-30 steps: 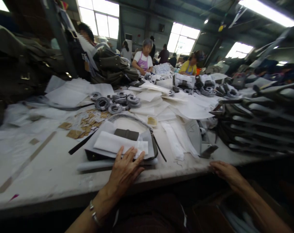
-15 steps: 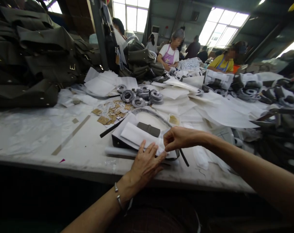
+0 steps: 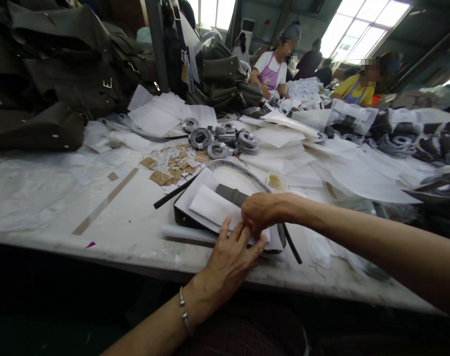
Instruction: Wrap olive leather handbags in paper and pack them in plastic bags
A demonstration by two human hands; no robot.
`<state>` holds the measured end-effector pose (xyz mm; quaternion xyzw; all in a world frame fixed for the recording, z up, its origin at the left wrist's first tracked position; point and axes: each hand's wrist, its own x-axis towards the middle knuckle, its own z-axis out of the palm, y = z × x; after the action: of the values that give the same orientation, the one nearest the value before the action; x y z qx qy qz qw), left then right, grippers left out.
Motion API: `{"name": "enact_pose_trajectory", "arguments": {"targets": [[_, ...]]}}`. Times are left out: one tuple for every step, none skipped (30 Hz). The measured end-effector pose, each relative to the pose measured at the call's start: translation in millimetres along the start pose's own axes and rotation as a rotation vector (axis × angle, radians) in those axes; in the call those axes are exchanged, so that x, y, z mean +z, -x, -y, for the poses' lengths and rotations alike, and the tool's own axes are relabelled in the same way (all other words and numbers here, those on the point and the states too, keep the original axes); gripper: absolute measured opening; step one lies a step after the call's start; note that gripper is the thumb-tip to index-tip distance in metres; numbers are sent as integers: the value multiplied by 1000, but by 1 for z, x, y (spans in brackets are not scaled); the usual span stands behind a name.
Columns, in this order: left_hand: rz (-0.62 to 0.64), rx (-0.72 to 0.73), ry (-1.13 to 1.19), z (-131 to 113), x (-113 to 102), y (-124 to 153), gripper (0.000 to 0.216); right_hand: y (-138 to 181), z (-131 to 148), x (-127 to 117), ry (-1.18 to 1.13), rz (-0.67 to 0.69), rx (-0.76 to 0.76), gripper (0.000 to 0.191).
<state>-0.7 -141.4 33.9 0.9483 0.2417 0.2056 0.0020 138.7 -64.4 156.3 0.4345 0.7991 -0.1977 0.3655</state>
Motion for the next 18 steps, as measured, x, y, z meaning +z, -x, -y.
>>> {"name": "enact_pose_trajectory", "arguments": {"targets": [[-11,1,-7,0,1,0,50,-2,1,3,73,-45,-28,22],[-23,2,-13,0,2,1,50,-3,1,6,148,-90,-67,19],[-34,3,-18,0,3,1,50,-5,1,9,218,-128,-113,17],[-45,3,-22,0,4,1,50,-6,1,12,278,-158,-163,15],[-56,3,-26,0,5,2,49,-7,-1,14,322,-184,-221,14],[-63,2,-28,0,5,2,49,-7,-3,17,350,-210,-278,13],[-64,1,-29,0,6,2,49,-8,-7,19,362,-241,-331,13],[-62,-2,-29,0,6,1,49,-8,-12,22,359,-281,-381,13],[-60,-4,-30,0,6,1,49,-8,-17,24,346,-328,-423,13],[-55,-5,-32,0,6,1,50,-7,-24,27,327,-379,-450,13],[-49,-4,-35,0,5,1,51,-7,-31,30,310,-434,-451,14],[-44,-2,-40,-1,5,0,51,-6,-38,32,298,-491,-424,16],[-38,-1,-44,-1,4,0,51,-5,-45,34,289,-547,-375,19],[-30,-1,-44,-1,3,0,50,-3,-51,36,281,-604,-305,24],[-20,-1,-42,-1,1,0,50,-1,-55,37,266,-666,-218,31],[-12,-3,-37,-1,0,0,49,2,-58,39,242,-727,-122,39],[-3,-6,-30,-1,-2,0,49,5,-60,41,199,-789,-28,48],[7,-8,-23,-1,-3,0,48,8,-61,44,136,-845,52,57]]}}
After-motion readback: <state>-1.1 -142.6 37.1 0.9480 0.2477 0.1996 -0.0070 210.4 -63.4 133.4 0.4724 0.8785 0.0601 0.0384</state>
